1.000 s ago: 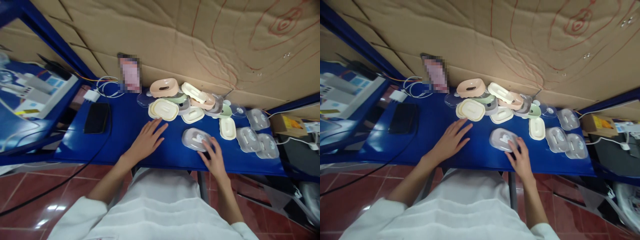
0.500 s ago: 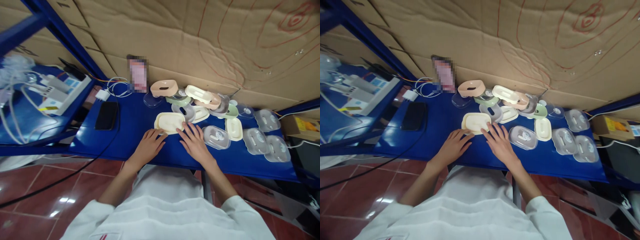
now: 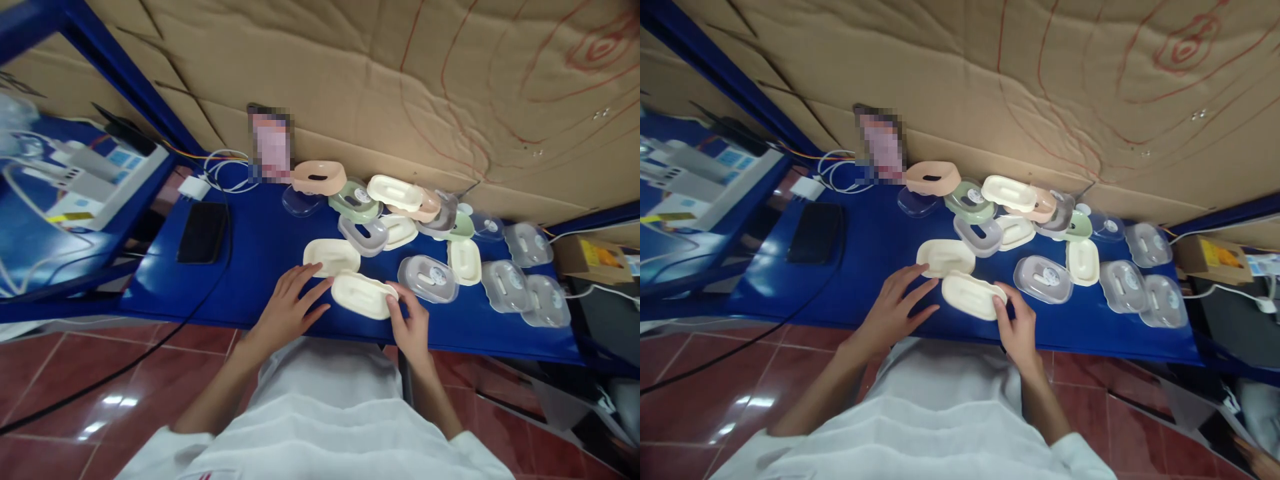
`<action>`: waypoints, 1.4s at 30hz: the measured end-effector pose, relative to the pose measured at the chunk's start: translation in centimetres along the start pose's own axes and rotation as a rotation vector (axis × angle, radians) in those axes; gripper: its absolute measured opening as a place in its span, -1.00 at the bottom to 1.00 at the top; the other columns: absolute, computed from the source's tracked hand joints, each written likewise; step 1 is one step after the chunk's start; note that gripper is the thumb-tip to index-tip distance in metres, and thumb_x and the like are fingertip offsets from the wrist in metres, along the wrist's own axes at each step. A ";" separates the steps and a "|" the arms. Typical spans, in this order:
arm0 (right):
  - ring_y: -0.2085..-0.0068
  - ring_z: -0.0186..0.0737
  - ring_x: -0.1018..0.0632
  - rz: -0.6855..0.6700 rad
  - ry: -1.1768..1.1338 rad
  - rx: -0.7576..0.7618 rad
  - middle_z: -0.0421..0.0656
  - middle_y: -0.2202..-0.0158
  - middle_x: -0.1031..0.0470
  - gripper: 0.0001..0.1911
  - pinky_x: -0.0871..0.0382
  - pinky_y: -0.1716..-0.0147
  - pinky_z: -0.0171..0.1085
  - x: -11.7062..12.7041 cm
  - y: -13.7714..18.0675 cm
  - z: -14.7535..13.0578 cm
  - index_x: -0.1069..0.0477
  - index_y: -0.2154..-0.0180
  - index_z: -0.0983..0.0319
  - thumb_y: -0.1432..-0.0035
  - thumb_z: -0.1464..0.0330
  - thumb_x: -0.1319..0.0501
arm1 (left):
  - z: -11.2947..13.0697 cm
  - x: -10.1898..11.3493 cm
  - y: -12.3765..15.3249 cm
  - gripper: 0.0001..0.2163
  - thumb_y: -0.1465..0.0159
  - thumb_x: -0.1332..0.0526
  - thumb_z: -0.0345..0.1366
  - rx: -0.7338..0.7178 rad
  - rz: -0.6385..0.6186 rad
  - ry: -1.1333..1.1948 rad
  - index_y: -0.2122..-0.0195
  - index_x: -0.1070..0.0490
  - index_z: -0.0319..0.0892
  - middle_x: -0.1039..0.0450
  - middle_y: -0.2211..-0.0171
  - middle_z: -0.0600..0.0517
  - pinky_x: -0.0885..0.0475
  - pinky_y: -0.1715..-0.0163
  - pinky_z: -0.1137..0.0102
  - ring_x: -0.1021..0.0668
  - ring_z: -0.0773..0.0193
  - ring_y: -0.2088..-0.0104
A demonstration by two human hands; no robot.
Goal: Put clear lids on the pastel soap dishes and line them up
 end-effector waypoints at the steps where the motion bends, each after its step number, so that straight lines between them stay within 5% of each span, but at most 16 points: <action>1: 0.14 -0.11 -0.71 0.007 0.006 -0.067 -0.11 0.10 -0.71 -0.67 -0.59 0.17 -0.19 -0.1 0.6 0.5 -0.55 -0.14 0.15 -0.51 0.16 -0.20 | -0.1 -0.4 0.0 -0.45 -0.46 -0.30 -0.26 0.003 -0.061 -0.020 -0.45 -0.26 0.00 -0.32 -0.43 -0.21 -0.35 -0.39 -0.08 -0.40 -0.11 -0.42; 5: 0.12 -0.09 -0.69 -0.011 0.087 -0.070 -0.07 0.10 -0.71 -0.65 -0.60 0.10 -0.12 -1.1 0.8 1.4 -0.55 -0.14 0.18 -0.52 0.16 -0.17 | -1.6 -1.1 -0.1 -0.57 -0.52 -0.20 -0.19 0.100 -0.196 -0.084 -0.39 -0.36 -0.03 -0.40 -0.39 -0.17 -0.26 -0.42 -0.09 -0.43 -0.09 -0.41; 11: -0.30 0.00 -0.51 -0.085 0.241 0.347 0.00 -0.28 -0.55 -0.64 -0.39 -0.30 0.03 -2.5 -3.8 -1.6 -0.45 -0.26 0.16 -0.55 0.30 -0.12 | -3.2 0.8 -0.1 -0.60 -0.53 -0.18 -0.18 0.198 -0.099 -0.154 -0.34 -0.41 -0.16 -0.35 -0.41 -0.28 -0.25 -0.42 -0.19 -0.39 -0.19 -0.44; 15: -0.34 0.10 -0.46 -0.195 0.423 0.490 0.05 -0.29 -0.53 -0.51 -0.31 -0.32 0.07 -4.9 -7.8 -3.8 -0.37 -0.35 0.24 -0.55 0.17 -0.16 | -0.2 0.1 0.3 -0.61 -0.49 -0.27 -0.15 0.003 -0.168 -0.023 -0.31 -0.45 -0.06 -0.39 -0.39 -0.21 -0.31 -0.42 -0.14 -0.42 -0.11 -0.42; 19: -0.11 0.14 -0.58 -0.287 0.563 0.464 0.08 -0.06 -0.64 -0.43 -0.39 -0.20 0.08 -6.5 -9.5 -3.9 -0.45 -0.30 0.29 -0.48 0.05 -0.22 | 1.9 -1.5 1.1 -0.72 -0.45 -0.33 -0.14 -0.118 -0.246 0.038 -0.13 -0.56 -0.06 -0.48 -0.32 -0.16 -0.38 -0.37 -0.14 -0.52 -0.08 -0.32; 24: -0.18 0.06 -0.57 -0.275 0.332 0.465 0.00 -0.11 -0.63 -0.58 -0.42 -0.25 0.10 -3.1 -6.7 -2.1 -0.50 -0.27 0.14 -0.50 0.16 -0.23 | -0.6 -0.8 1.3 -0.78 -0.44 -0.34 -0.22 -0.006 -0.167 0.018 -0.08 -0.57 -0.08 -0.50 -0.29 -0.18 -0.41 -0.37 -0.11 -0.56 -0.07 -0.28; 28: -0.33 0.03 -0.50 -0.343 0.185 0.445 -0.04 -0.22 -0.59 -0.59 -0.39 -0.36 0.17 -0.9 -2.4 -0.3 -0.43 -0.32 0.09 -0.51 0.29 -0.21 | -2.3 -0.4 1.2 -0.52 -0.46 -0.29 -0.30 0.046 -0.115 0.100 -0.39 -0.33 -0.06 -0.36 -0.39 -0.25 -0.52 -0.31 0.00 -0.49 -0.08 -0.37; 33: -0.47 -0.02 -0.36 -0.436 0.135 0.468 -0.03 -0.33 -0.51 -0.55 -0.39 -0.40 0.20 -1.8 0.3 -0.4 -0.39 -0.34 0.13 -0.51 0.46 -0.09 | -1.7 -1.1 0.1 -0.39 -0.48 -0.27 -0.35 -0.002 -0.120 0.177 -0.51 -0.14 0.01 -0.02 -0.55 -0.28 -0.54 -0.29 0.05 -0.42 -0.07 -0.43; 37: -0.50 -0.01 -0.31 -0.485 0.166 0.533 0.00 -0.35 -0.48 -0.57 -0.29 -0.47 0.24 -3.1 -0.3 -1.4 -0.41 -0.32 0.17 -0.50 0.43 -0.13 | -1.5 -1.4 -0.4 -0.47 -0.45 -0.29 -0.38 -0.087 -0.152 0.164 -0.42 -0.31 0.02 -0.09 -0.54 -0.23 -0.46 -0.36 -0.06 -0.27 -0.12 -0.51; 42: -0.47 0.04 -0.36 -0.445 0.293 0.655 0.01 -0.33 -0.49 -0.56 -0.35 -0.44 0.20 -4.5 -1.4 -1.5 -0.44 -0.32 0.14 -0.48 0.32 -0.25 | -1.8 -1.4 0.5 -0.54 -0.45 -0.33 -0.28 -0.064 -0.122 0.114 -0.35 -0.41 -0.03 -0.21 -0.49 -0.22 -0.51 -0.32 -0.05 -0.36 -0.12 -0.46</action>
Point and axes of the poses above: each hand's wrist, its own y-axis away from the middle knuckle, its own x-axis out of the back of the hand, z = x × y, the point moved 4 cm from there along -y, towards the middle knuckle
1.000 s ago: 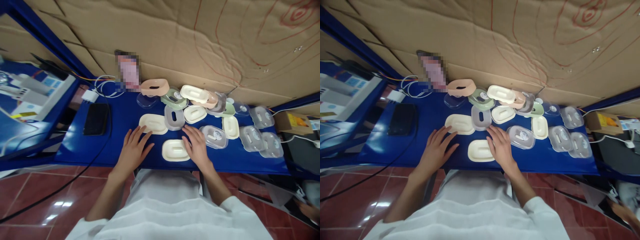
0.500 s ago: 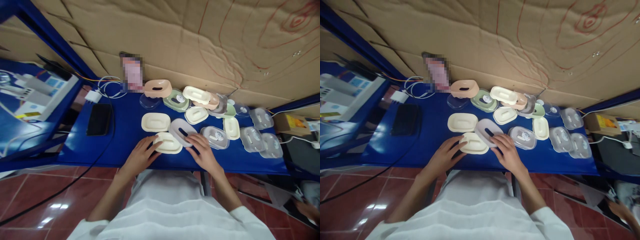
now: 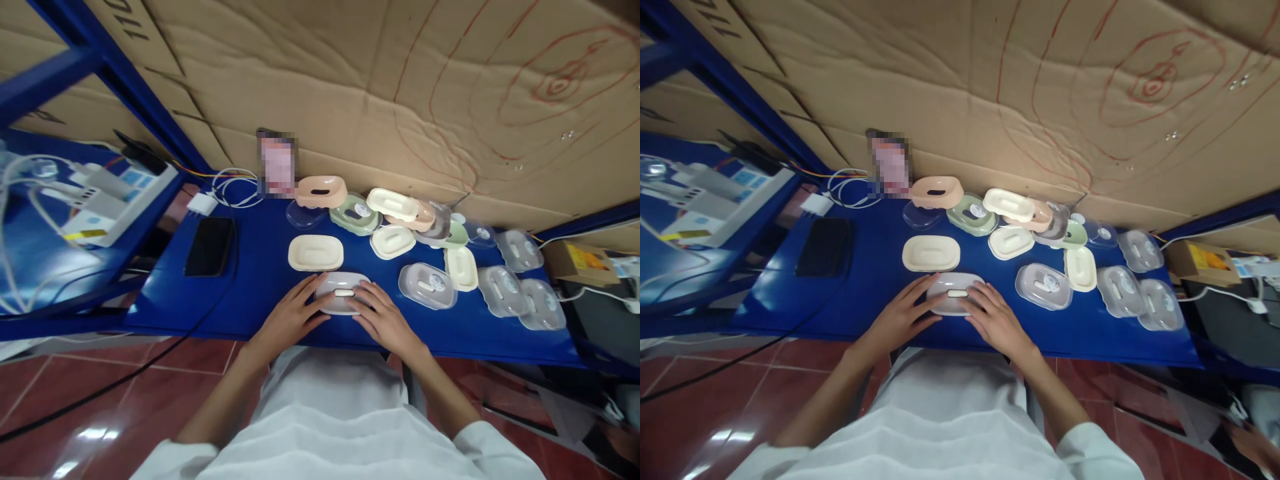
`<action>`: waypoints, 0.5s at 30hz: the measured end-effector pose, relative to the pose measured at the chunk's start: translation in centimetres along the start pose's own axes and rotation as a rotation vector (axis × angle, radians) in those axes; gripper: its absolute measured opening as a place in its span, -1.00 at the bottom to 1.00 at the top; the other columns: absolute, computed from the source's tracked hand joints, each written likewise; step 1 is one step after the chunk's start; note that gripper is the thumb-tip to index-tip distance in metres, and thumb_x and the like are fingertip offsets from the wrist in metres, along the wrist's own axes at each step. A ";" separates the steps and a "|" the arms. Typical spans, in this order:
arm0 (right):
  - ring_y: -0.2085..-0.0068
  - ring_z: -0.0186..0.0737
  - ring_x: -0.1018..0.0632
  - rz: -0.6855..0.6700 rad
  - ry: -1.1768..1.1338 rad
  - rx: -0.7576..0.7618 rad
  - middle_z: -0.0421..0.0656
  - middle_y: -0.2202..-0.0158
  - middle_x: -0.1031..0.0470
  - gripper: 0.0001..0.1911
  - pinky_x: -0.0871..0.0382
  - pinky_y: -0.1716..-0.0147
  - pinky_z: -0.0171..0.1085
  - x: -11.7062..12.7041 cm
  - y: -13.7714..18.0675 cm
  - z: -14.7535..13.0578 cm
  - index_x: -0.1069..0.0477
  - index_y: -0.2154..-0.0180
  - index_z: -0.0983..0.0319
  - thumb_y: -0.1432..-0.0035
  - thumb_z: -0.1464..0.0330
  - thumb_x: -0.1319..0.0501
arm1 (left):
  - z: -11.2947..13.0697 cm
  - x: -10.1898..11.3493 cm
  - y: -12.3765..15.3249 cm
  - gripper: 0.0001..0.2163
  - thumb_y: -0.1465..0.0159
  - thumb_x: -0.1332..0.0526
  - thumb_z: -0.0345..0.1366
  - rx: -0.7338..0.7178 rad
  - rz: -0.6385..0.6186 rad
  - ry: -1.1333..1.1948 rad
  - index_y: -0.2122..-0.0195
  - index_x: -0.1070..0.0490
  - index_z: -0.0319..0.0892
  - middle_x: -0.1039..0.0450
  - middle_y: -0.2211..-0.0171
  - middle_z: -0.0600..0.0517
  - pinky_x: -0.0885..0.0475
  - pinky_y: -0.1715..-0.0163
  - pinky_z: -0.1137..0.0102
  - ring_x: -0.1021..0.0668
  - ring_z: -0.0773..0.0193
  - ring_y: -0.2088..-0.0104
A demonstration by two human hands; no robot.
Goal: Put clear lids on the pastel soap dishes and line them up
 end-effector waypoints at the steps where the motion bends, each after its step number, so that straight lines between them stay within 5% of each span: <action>1: -0.46 0.03 -0.37 0.003 0.020 0.009 0.00 -0.32 -0.51 -0.56 -0.37 -0.43 0.19 -0.1 -0.2 0.1 -0.45 -0.32 0.12 -0.48 0.34 -0.24 | 0.0 0.0 0.2 -0.54 -0.45 -0.32 -0.27 0.011 0.005 -0.004 -0.36 -0.40 -0.02 -0.22 -0.49 -0.22 -0.52 -0.31 -0.04 -0.38 -0.11 -0.45; 7: -0.45 0.01 -0.39 -0.013 0.088 0.003 -0.02 -0.32 -0.51 -0.59 -0.30 -0.45 0.18 -0.1 -0.3 0.5 -0.46 -0.31 0.10 -0.51 0.33 -0.21 | -0.4 2.6 -1.6 -0.57 -0.50 -0.24 -0.22 0.037 -0.001 -0.027 -0.38 -0.38 0.02 -0.34 -0.42 -0.19 -0.49 -0.30 0.00 -0.45 -0.05 -0.39; 11: -0.44 0.04 -0.39 0.044 0.120 -0.086 -0.01 -0.32 -0.51 -0.60 -0.27 -0.42 0.18 -0.1 0.7 0.7 -0.44 -0.30 0.10 -0.50 0.28 -0.22 | -3.3 5.2 -6.4 -0.58 -0.54 -0.15 -0.22 0.126 0.048 -0.172 -0.39 -0.36 -0.04 -0.46 -0.33 -0.17 -0.46 -0.27 0.05 -0.53 -0.04 -0.29; 15: -0.42 0.07 -0.42 0.110 0.119 -0.193 0.01 -0.32 -0.50 -0.61 -0.29 -0.39 0.18 -0.5 1.9 0.7 -0.45 -0.29 0.09 -0.50 0.25 -0.22 | -7.3 5.7 -12.4 -0.49 -0.49 -0.15 -0.27 0.255 0.098 -0.273 -0.45 -0.27 -0.17 -0.35 -0.41 -0.25 -0.39 -0.28 -0.01 -0.45 -0.16 -0.36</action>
Point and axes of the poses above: each hand's wrist, its own y-axis away from the middle knuckle, its own x-axis out of the back of the hand, z = x × y, the point moved 4 cm from there along -y, towards the middle knuckle
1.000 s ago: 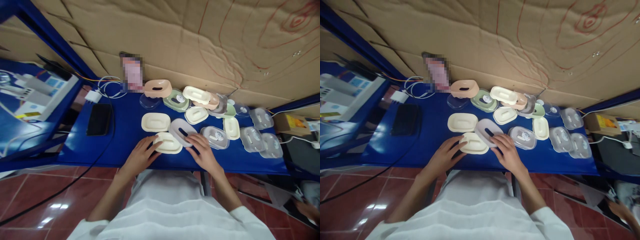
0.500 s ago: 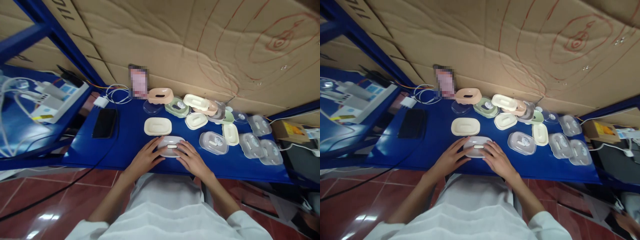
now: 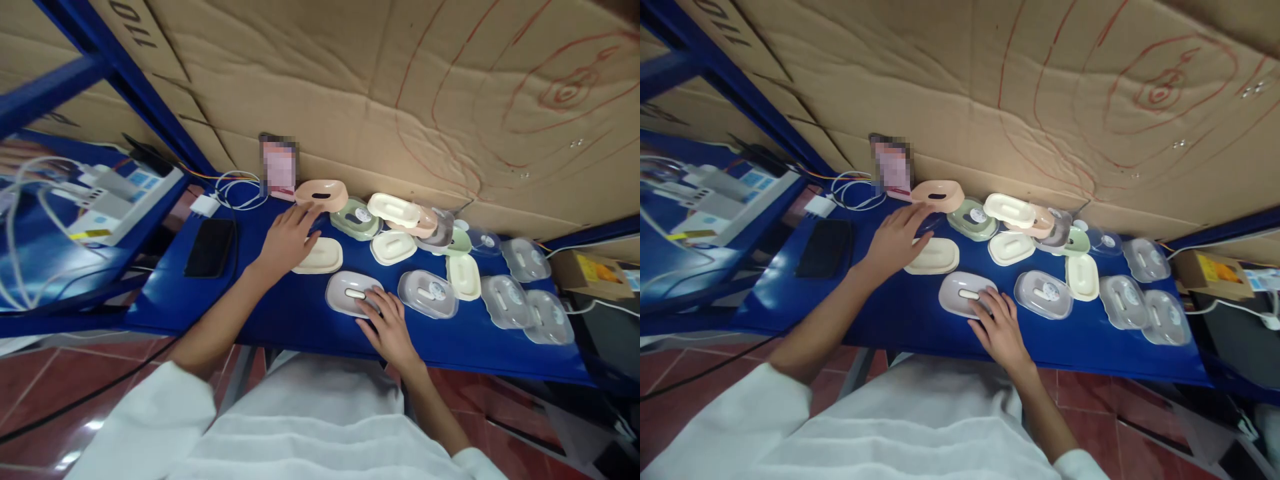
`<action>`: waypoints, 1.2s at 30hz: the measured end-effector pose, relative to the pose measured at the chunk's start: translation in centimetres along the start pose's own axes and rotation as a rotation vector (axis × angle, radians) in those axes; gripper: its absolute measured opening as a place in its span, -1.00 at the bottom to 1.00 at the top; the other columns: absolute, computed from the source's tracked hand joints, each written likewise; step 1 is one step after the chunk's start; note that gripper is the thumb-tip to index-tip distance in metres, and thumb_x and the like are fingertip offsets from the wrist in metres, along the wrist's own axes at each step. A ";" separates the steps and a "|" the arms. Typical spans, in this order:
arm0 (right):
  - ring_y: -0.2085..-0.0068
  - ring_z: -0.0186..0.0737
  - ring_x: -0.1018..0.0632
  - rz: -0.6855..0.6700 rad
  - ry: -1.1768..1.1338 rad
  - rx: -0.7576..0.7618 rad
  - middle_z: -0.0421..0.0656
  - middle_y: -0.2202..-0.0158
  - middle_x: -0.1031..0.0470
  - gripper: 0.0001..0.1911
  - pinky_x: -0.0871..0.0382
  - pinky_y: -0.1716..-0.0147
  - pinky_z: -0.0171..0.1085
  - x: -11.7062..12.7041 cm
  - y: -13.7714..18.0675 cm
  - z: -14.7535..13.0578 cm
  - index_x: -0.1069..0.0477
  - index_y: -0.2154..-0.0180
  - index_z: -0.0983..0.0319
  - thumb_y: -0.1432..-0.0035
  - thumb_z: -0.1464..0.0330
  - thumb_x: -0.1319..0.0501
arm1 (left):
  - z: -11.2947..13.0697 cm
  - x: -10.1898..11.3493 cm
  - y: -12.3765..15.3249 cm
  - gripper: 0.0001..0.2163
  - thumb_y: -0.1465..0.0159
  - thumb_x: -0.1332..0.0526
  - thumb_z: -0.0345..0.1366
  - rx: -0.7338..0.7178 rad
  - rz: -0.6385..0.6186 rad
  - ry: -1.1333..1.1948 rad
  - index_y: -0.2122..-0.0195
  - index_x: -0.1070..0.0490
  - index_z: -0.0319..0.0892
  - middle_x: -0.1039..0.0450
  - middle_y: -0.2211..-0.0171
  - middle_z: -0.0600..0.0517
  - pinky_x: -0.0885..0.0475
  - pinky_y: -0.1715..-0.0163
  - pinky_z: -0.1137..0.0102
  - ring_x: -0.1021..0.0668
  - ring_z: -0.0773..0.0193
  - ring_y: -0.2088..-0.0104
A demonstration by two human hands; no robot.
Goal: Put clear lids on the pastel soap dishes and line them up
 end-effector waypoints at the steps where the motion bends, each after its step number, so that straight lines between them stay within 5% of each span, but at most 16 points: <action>1: -0.42 0.08 -0.42 0.011 -0.005 -0.022 0.01 -0.32 -0.50 -0.61 -0.30 -0.38 0.18 0.0 0.2 0.0 -0.45 -0.28 0.08 -0.50 0.25 -0.22 | -0.4 -0.5 -1.4 -0.47 -0.47 -0.17 -0.30 0.027 0.007 -0.013 -0.45 -0.25 -0.20 -0.32 -0.43 -0.27 -0.37 -0.28 -0.02 -0.42 -0.18 -0.38; 7: -0.39 0.14 -0.44 0.074 -0.082 -0.062 0.03 -0.29 -0.51 -0.58 -0.40 -0.31 0.21 -0.1 0.3 0.3 -0.43 -0.32 0.05 -0.49 0.25 -0.21 | -0.5 -2.6 -4.7 -0.68 -0.48 -0.16 -0.33 0.030 0.064 -0.031 -0.21 -0.49 -0.20 -0.60 -0.12 -0.21 -0.37 -0.19 0.03 -0.58 -0.13 -0.17; 14: -0.41 0.08 -0.42 0.035 -0.024 0.053 0.03 -0.34 -0.48 -0.56 -0.33 -0.36 0.16 2.4 -2.1 1.0 -0.38 -0.34 0.13 -0.52 0.24 -0.19 | 1.9 -0.3 0.4 -0.72 -0.54 -0.14 -0.21 -0.070 0.114 0.009 -0.16 -0.52 -0.13 -0.63 -0.09 -0.15 -0.41 -0.16 0.08 -0.61 -0.04 -0.11; 21: -0.47 0.18 -0.32 -0.051 0.219 0.176 0.16 -0.45 -0.32 -0.43 -0.12 -0.46 0.22 4.8 -13.2 3.2 -0.24 -0.45 0.34 -0.55 0.24 -0.13 | 0.9 0.4 9.3 -0.71 -0.51 -0.15 -0.33 -0.004 0.086 -0.083 -0.19 -0.51 -0.06 -0.63 -0.09 -0.13 -0.38 -0.22 0.00 -0.61 -0.03 -0.11; 28: -0.50 0.46 -0.18 -0.149 0.322 0.056 0.44 -0.35 -0.36 -0.13 0.23 -0.42 0.53 1.1 -22.6 6.0 -0.18 -0.44 0.55 -0.45 -0.01 -0.21 | -1.0 -0.3 9.5 -0.68 -0.52 -0.10 -0.36 -0.009 0.031 -0.015 -0.21 -0.51 -0.10 -0.56 -0.16 -0.19 -0.41 -0.27 -0.01 -0.56 -0.03 -0.21; 32: -0.45 0.43 -0.26 -0.180 0.233 -0.014 0.33 -0.30 -0.45 -0.14 0.32 -0.38 0.57 2.1 -23.1 6.4 -0.19 -0.45 0.38 -0.42 -0.09 -0.18 | -0.4 -0.1 9.2 -0.68 -0.51 -0.15 -0.33 -0.039 0.060 -0.014 -0.24 -0.48 -0.13 -0.47 -0.27 -0.23 -0.33 -0.36 -0.09 -0.50 -0.07 -0.30; 36: -0.47 0.28 -0.26 -0.047 0.151 0.027 0.19 -0.42 -0.33 -0.19 0.33 -0.45 0.42 5.6 -19.3 4.5 -0.13 -0.48 0.23 -0.43 -0.09 -0.15 | 2.1 0.8 10.5 -0.65 -0.49 -0.22 -0.36 -0.093 0.120 0.022 -0.28 -0.44 -0.09 -0.44 -0.29 -0.22 -0.34 -0.37 -0.11 -0.48 -0.08 -0.32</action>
Point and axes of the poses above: each hand's wrist, its own y-axis away from the middle knuckle, its own x-axis out of the back of the hand, z = x × y, the point moved 4 cm from there along -y, towards the middle knuckle
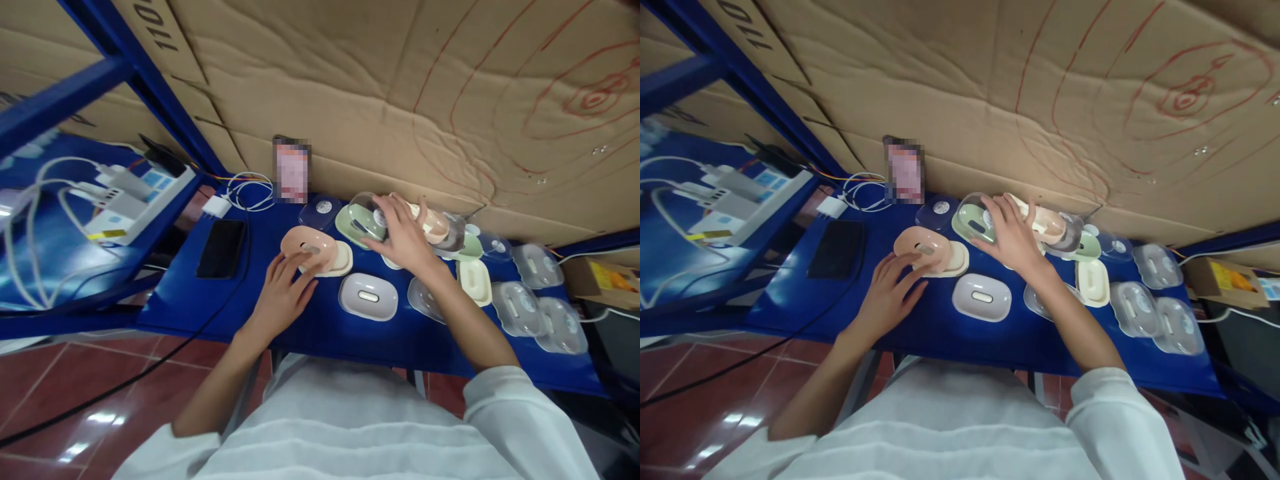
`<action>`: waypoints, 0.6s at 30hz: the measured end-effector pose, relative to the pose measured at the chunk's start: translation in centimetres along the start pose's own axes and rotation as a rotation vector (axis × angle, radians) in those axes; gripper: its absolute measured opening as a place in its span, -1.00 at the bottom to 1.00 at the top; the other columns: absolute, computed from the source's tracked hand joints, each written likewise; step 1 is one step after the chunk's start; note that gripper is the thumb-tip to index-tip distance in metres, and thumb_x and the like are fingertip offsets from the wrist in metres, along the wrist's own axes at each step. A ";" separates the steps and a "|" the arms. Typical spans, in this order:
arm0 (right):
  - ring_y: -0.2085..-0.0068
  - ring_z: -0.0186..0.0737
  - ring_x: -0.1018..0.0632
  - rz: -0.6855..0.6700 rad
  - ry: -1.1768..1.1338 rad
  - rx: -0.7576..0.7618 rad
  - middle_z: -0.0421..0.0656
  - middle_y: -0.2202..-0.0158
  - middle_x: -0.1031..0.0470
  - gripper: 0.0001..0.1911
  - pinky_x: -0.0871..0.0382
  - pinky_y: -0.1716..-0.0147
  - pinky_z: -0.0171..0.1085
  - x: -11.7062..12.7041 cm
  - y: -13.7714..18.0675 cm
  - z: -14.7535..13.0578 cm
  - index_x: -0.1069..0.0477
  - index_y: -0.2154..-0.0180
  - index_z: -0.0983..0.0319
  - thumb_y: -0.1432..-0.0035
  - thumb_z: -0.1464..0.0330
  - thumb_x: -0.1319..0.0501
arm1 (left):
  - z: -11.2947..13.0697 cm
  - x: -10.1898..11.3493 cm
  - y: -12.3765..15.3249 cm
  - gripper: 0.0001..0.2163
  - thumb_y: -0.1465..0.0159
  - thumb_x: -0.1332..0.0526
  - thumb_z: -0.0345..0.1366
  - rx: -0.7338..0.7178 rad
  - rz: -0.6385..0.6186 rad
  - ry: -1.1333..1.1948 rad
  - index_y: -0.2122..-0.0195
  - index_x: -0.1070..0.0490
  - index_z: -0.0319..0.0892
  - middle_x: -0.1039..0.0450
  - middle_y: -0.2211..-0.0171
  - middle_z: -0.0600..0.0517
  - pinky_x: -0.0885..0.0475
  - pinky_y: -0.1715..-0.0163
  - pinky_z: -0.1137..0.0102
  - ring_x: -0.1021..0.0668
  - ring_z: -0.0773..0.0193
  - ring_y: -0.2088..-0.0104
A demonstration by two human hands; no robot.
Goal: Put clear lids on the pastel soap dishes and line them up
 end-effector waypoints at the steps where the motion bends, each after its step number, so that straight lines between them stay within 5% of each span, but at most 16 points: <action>1: -0.48 0.26 -0.27 0.029 -0.002 0.017 0.16 -0.43 -0.32 -0.18 0.32 -0.47 0.37 0.6 1.3 -0.4 -0.12 -0.48 0.21 -0.43 -0.10 -0.16 | 1.0 0.1 0.3 -0.65 -0.48 -0.23 -0.37 -0.032 0.008 0.050 -0.27 -0.43 -0.09 -0.47 -0.26 -0.20 -0.38 -0.34 -0.04 -0.50 -0.04 -0.31; 8: -0.47 0.21 -0.32 0.014 -0.002 0.059 0.10 -0.47 -0.30 -0.28 0.33 -0.50 0.33 0.0 7.0 -0.7 -0.21 -0.45 0.13 -0.44 -0.03 -0.22 | 6.9 -2.2 1.0 -0.71 -0.51 -0.25 -0.29 -0.267 -0.177 0.206 -0.22 -0.47 -0.13 -0.49 -0.27 -0.18 -0.45 -0.28 0.01 -0.53 -0.04 -0.28; 14: -0.51 0.13 -0.27 -0.058 -0.207 0.085 0.12 -0.52 -0.20 -0.21 -0.27 -0.42 0.14 -0.1 12.3 -3.1 -0.12 -0.51 0.13 -0.43 0.05 -0.29 | 6.2 -2.7 2.6 -0.68 -0.48 -0.25 -0.41 -0.210 -0.109 0.311 -0.23 -0.45 -0.13 -0.46 -0.26 -0.22 -0.56 -0.19 0.11 -0.54 0.01 -0.26; 18: -0.53 0.14 -0.23 -0.154 -0.225 0.090 0.09 -0.53 -0.18 -0.22 -0.28 -0.44 0.18 -1.6 15.4 -5.3 -0.07 -0.54 0.12 -0.46 0.10 -0.27 | 5.2 -2.4 3.6 -0.52 -0.45 -0.32 -0.38 -0.103 -0.030 0.368 -0.37 -0.33 -0.07 -0.34 -0.35 -0.25 -0.56 -0.25 0.09 -0.47 -0.01 -0.36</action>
Point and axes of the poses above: each hand's wrist, its own y-axis away from the middle knuckle, its own x-axis out of the back of the hand, z = x × y, the point moved 4 cm from there along -y, towards the middle knuckle
